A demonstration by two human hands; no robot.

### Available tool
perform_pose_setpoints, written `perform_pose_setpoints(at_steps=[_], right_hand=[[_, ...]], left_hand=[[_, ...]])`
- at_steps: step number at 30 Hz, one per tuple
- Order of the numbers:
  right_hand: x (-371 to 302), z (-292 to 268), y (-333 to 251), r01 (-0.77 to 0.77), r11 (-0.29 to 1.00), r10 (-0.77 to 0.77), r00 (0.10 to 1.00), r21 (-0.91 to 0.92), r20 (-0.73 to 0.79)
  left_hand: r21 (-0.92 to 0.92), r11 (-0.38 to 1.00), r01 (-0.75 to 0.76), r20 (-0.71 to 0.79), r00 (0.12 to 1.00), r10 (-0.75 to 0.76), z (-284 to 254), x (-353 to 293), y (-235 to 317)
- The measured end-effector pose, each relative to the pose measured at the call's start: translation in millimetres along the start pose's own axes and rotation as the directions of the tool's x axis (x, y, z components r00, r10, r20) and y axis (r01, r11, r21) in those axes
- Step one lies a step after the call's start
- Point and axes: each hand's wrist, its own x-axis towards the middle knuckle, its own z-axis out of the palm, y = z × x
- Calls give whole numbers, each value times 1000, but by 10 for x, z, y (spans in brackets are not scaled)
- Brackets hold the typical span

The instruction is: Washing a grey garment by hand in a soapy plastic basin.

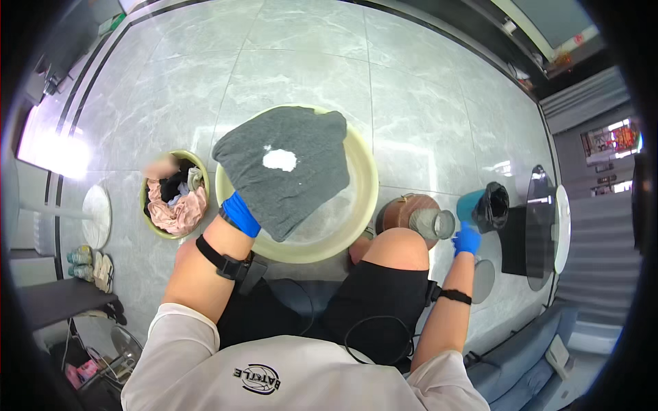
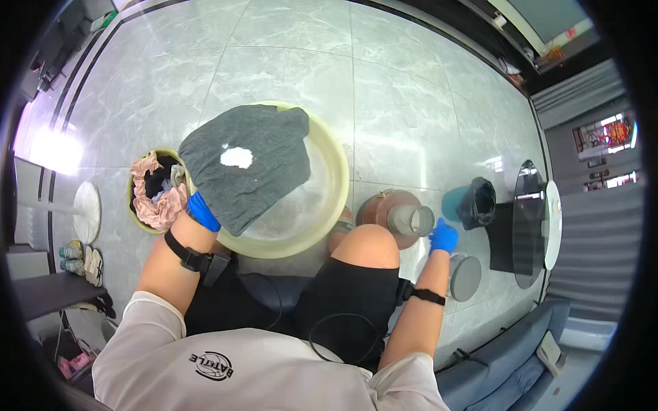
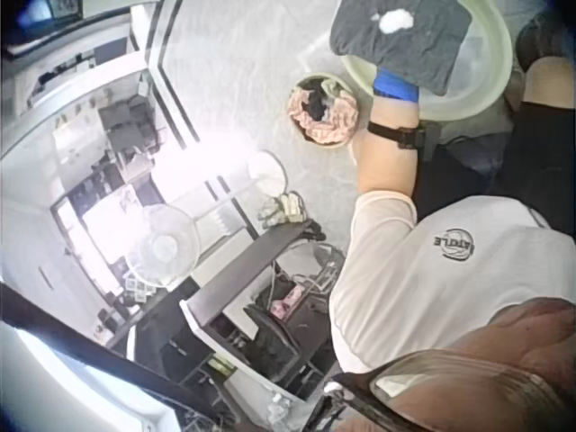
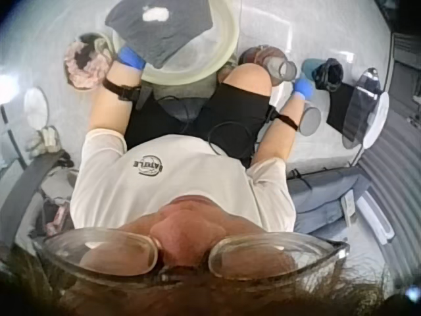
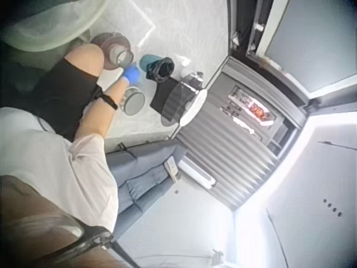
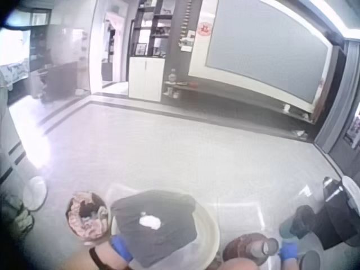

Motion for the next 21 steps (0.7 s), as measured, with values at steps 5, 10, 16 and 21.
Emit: perform_pose_setpoints(at_steps=[5,10,16,21], right_hand=[[-694,-1673,-1497,18,206,153,987,978,-50],[-1865,-3483,-3225,536,-341,112,839,773,-532],[-2199,-3395,-4742,776,-339,-193,496,532,-846],[-2248,-2133,-4977,940,-89,-725,166,330,-669]], left_hand=[[-1,1000,-25,32,999,25,-10,-31,14],[2,999,-53,92,994,53,54,32,-55],[0,996,-92,116,989,91,46,24,-93],[-37,996,-81,110,990,85,-106,-82,-187]])
